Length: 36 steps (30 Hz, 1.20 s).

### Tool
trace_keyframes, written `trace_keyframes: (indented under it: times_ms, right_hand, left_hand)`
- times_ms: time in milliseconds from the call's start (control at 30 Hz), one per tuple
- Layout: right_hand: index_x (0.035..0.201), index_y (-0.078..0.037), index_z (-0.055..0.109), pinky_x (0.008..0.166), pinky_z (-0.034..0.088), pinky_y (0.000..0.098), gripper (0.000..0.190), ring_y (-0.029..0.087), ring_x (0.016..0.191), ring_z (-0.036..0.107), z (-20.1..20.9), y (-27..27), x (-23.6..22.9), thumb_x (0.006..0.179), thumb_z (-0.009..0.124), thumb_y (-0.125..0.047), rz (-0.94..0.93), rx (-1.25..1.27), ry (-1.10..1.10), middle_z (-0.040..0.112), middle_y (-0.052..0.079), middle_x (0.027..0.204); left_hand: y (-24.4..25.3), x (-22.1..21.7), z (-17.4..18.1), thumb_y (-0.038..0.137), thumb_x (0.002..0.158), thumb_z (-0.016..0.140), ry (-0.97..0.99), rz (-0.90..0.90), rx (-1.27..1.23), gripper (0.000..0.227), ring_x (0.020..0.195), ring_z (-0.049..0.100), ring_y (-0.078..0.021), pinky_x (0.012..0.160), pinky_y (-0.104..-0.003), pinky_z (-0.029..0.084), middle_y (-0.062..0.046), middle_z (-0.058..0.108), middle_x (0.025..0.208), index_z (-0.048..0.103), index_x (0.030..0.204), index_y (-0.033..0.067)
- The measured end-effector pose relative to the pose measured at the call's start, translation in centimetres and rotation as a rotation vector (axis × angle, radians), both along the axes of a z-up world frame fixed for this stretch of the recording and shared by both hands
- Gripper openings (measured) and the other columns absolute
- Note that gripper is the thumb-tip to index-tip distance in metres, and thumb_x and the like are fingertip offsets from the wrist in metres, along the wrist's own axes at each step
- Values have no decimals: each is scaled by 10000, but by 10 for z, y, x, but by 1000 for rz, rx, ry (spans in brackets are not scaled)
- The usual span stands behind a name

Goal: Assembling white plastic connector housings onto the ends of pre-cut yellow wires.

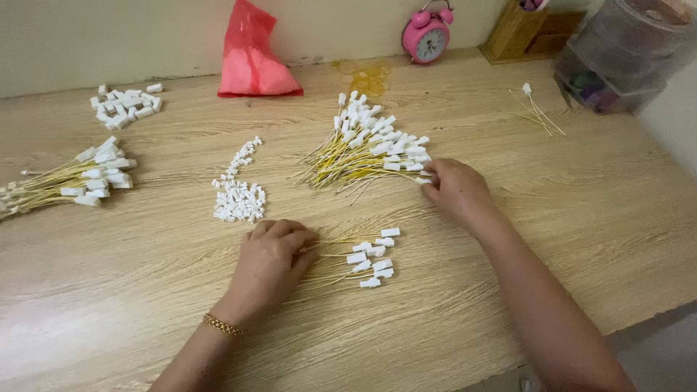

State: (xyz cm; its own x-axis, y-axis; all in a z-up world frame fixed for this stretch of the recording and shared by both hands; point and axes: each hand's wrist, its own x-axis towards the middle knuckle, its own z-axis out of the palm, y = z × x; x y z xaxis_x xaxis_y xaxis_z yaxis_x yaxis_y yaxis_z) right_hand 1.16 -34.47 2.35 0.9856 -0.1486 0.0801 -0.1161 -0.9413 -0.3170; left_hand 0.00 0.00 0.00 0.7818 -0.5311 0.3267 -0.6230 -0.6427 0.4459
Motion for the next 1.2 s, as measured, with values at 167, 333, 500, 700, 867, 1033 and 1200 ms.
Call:
trace_keyframes:
  times_ms: [167, 333, 500, 700, 867, 1033, 1200]
  right_hand:
    - [1114, -87, 743, 843, 531, 420, 266, 279, 951, 678, 29, -3, -18, 891, 731, -233, 55, -144, -34, 711, 116, 1015]
    - [1101, -73, 747, 796, 554, 384, 215, 270, 910, 702, 78, 28, -47, 914, 743, -181, 84, 13, -250, 718, 120, 1046]
    - [1112, -46, 702, 771, 581, 345, 241, 252, 913, 726, 97, 76, -61, 892, 784, -101, 384, 93, -531, 732, 102, 1041]
    - [1108, -69, 686, 763, 535, 402, 306, 279, 889, 691, 95, 115, -60, 838, 826, -40, 642, -31, -740, 720, 88, 1002]
    - [1059, -97, 713, 725, 523, 403, 272, 256, 839, 686, 95, 111, -54, 824, 844, -60, 648, -74, -706, 714, 65, 923]
    - [1036, -114, 730, 790, 541, 400, 203, 251, 900, 698, 84, 85, -44, 856, 823, -125, 552, -122, -633, 739, 61, 987]
    - [1064, -91, 744, 910, 529, 416, 234, 277, 1030, 693, 61, 91, -26, 892, 757, -250, 591, -52, -471, 745, 95, 1098]
  left_hand:
    - [4, -6, 30, 282, 831, 767, 238, 16, 226, 178, 1021, 632, -227, 947, -409, 459, -10, 735, 998, 791, 963, 164]
    - [6, -6, 50, 276, 819, 782, 297, -19, 91, 192, 892, 719, -146, 938, -345, 505, 22, 749, 1007, 770, 979, 169]
    - [-12, -31, 116, 177, 909, 774, -480, 19, -341, 225, 1029, 677, -263, 927, -422, 475, -75, 732, 1095, 752, 1102, 63]
    - [-23, -13, 98, 229, 941, 754, -84, -97, -353, 166, 856, 709, -245, 867, -401, 495, -71, 775, 893, 795, 1035, 98]
    - [-3, -1, 85, 263, 948, 685, 584, -22, -494, 244, 801, 720, -83, 746, -272, 590, -26, 796, 866, 776, 1075, 76]
    - [26, 15, 54, 266, 944, 691, 656, 158, -420, 250, 760, 681, -82, 704, -277, 573, -41, 786, 848, 781, 1073, 71]
    - [23, 15, 52, 270, 951, 691, 598, 209, -401, 252, 725, 694, -68, 683, -260, 566, -19, 773, 816, 775, 1058, 58]
